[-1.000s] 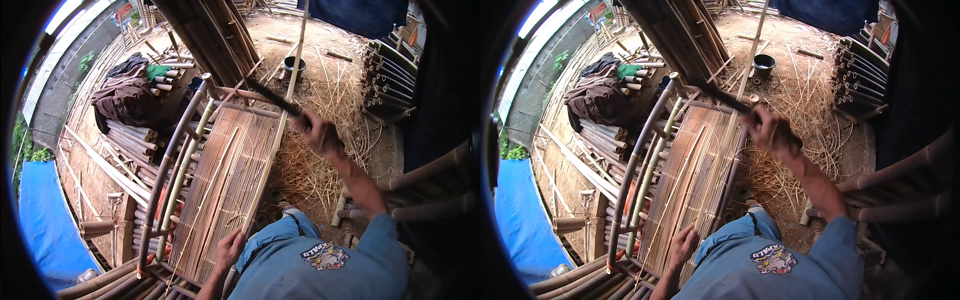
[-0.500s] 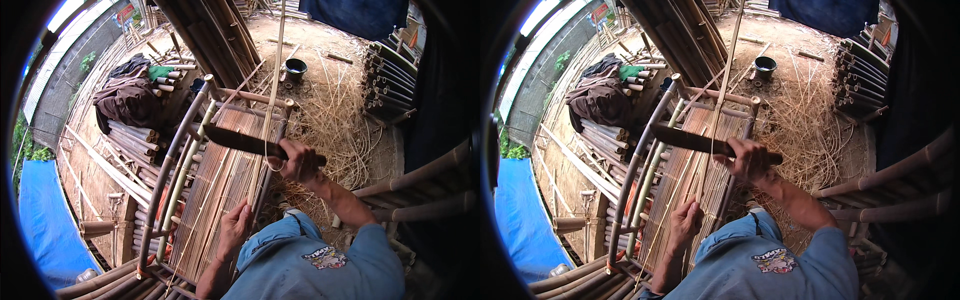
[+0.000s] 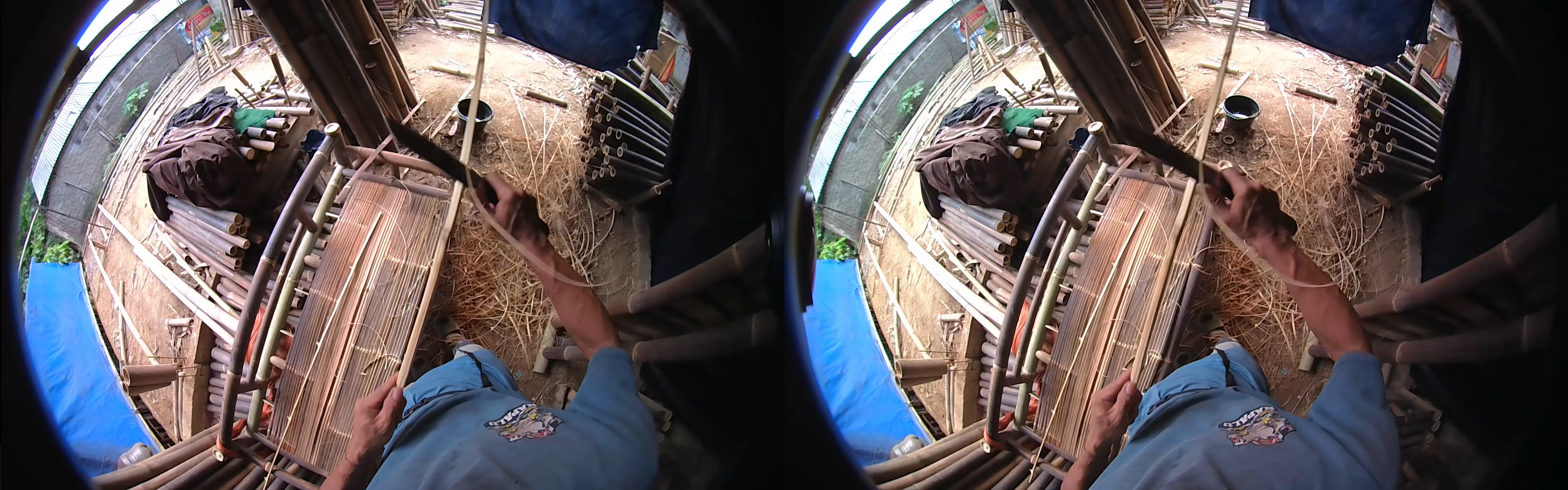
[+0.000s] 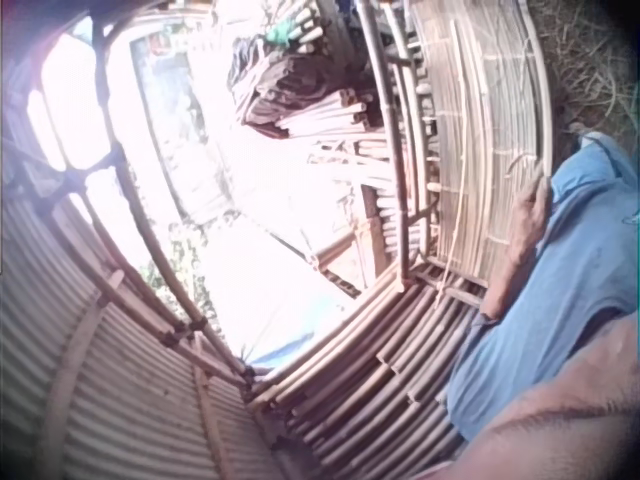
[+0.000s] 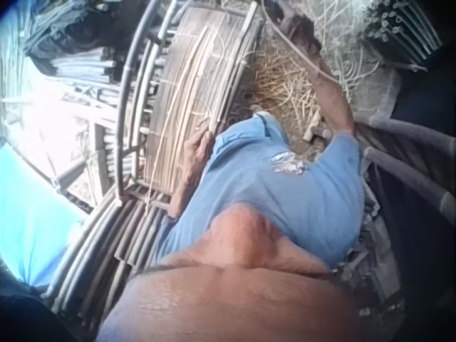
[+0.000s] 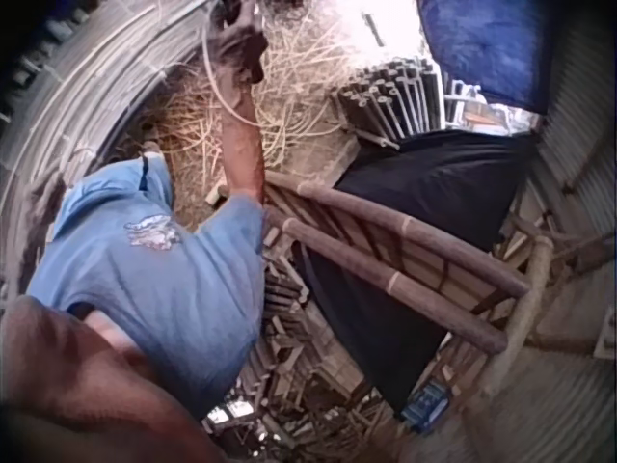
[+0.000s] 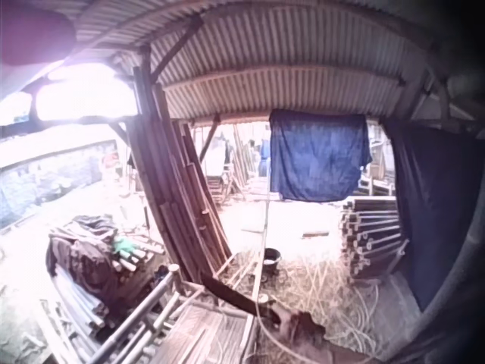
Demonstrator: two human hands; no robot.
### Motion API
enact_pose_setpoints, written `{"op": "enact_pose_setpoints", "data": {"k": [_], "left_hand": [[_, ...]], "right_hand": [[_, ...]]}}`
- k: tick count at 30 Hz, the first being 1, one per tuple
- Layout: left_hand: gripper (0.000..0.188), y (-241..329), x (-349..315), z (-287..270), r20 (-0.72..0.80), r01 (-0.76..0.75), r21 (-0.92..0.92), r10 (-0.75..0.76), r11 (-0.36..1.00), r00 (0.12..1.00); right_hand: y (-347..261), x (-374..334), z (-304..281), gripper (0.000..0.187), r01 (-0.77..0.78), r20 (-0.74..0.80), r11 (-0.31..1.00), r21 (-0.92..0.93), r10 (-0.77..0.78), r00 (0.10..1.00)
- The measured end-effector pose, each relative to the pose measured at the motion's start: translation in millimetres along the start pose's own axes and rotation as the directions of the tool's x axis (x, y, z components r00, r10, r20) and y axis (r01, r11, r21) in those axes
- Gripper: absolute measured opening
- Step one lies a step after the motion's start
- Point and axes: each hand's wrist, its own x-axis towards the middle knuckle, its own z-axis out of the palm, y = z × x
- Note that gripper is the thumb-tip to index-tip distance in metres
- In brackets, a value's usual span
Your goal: The person sits on the ground and weaves thin bamboo strips into a mat using a large knife to press and align the strips. They repeatedly insert strips, tap them into place, and adjust the mat's position on a bamboo frame.
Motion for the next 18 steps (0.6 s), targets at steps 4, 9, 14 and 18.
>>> {"op": "enact_pose_setpoints", "data": {"k": [4,9,14,18], "left_hand": [[0.034,-50.3,-43.3,-39.0,0.033,0.027,0.189,-0.033,0.982,0.999],[0.035,-59.8,-80.8,-55.5,-0.017,-0.014,0.215,0.018,0.977,1.0],[0.042,-50.8,-85.9,-59.8,-0.034,-0.007,0.478,0.027,0.878,0.999],[0.046,-76.0,-50.3,-91.5,0.293,-0.083,0.213,0.017,0.973,0.956]], "right_hand": [[47.2,34.1,-42.8,0.071,-0.271,0.011,0.962,-0.042,0.272,0.962],[98.6,64.0,-74.4,0.06,-0.429,-0.113,0.882,0.198,0.455,0.883],[32.4,52.5,-55.8,0.046,-0.27,0.044,0.34,0.901,0.548,0.835],[10.6,38.2,-38.0,0.028,-0.307,0.129,0.205,0.929,0.598,0.791]]}}
